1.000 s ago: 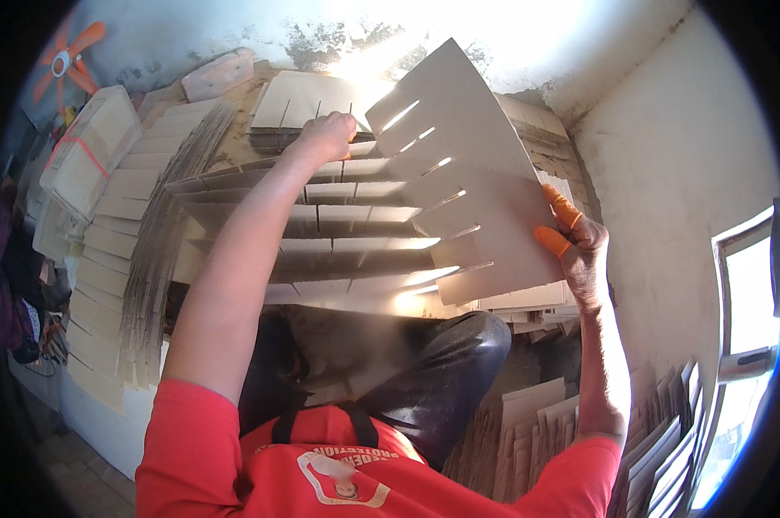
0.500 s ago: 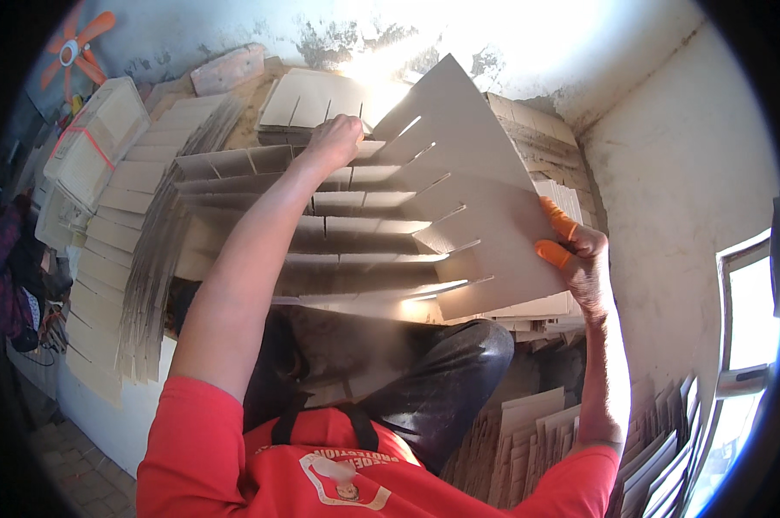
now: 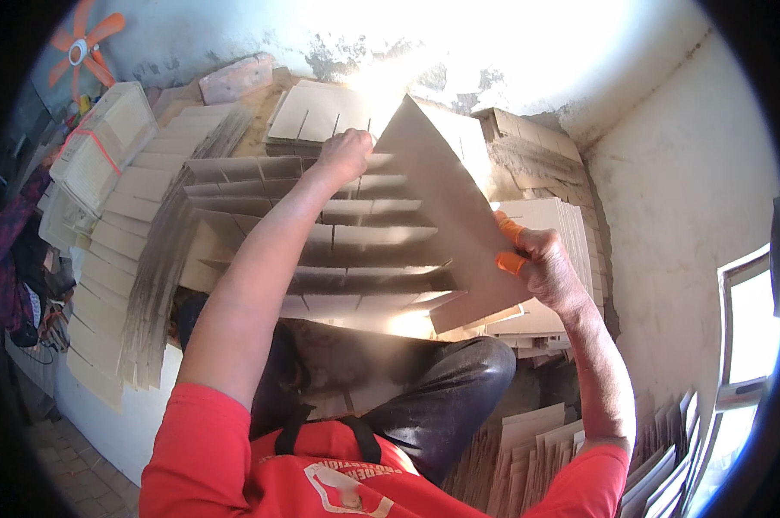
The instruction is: The person assembles flat cardboard pieces into box-like structures by folding along pre-scored lines and interlocking tabs. They handle multiple pieces one at a time, aligning and snapping them together, then stacking the finished units.
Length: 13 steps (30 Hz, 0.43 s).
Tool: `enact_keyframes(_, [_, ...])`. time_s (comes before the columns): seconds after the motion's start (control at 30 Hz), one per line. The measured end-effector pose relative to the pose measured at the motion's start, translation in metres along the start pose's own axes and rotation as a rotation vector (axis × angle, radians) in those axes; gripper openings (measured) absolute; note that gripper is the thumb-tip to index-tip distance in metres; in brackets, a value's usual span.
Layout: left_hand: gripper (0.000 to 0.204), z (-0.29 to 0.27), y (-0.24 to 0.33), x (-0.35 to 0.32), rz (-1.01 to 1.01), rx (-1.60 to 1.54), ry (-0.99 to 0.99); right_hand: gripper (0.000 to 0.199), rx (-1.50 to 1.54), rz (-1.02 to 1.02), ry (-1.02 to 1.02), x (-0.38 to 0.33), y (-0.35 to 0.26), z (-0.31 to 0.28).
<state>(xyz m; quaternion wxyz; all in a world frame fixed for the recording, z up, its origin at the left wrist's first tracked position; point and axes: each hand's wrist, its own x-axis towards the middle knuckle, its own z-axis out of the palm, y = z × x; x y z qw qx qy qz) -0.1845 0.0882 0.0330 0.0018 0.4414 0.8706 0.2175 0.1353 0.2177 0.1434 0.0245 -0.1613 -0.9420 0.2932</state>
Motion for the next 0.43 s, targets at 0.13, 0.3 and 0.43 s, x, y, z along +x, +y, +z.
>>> enact_keyframes(0.13, [0.018,0.001,0.0,0.001,-0.018,0.06,-0.05,0.053,-0.079,0.05,-0.071,0.008,-0.041,-0.005])
enact_keyframes(0.3, [0.025,-0.01,-0.002,-0.01,-0.008,0.022,0.042,0.057,-0.127,0.068,-0.119,0.016,-0.049,-0.011])
enact_keyframes(0.43, [0.022,-0.051,0.046,-0.047,0.172,0.077,0.143,0.071,-0.255,0.029,-0.077,-0.007,-0.057,-0.008])
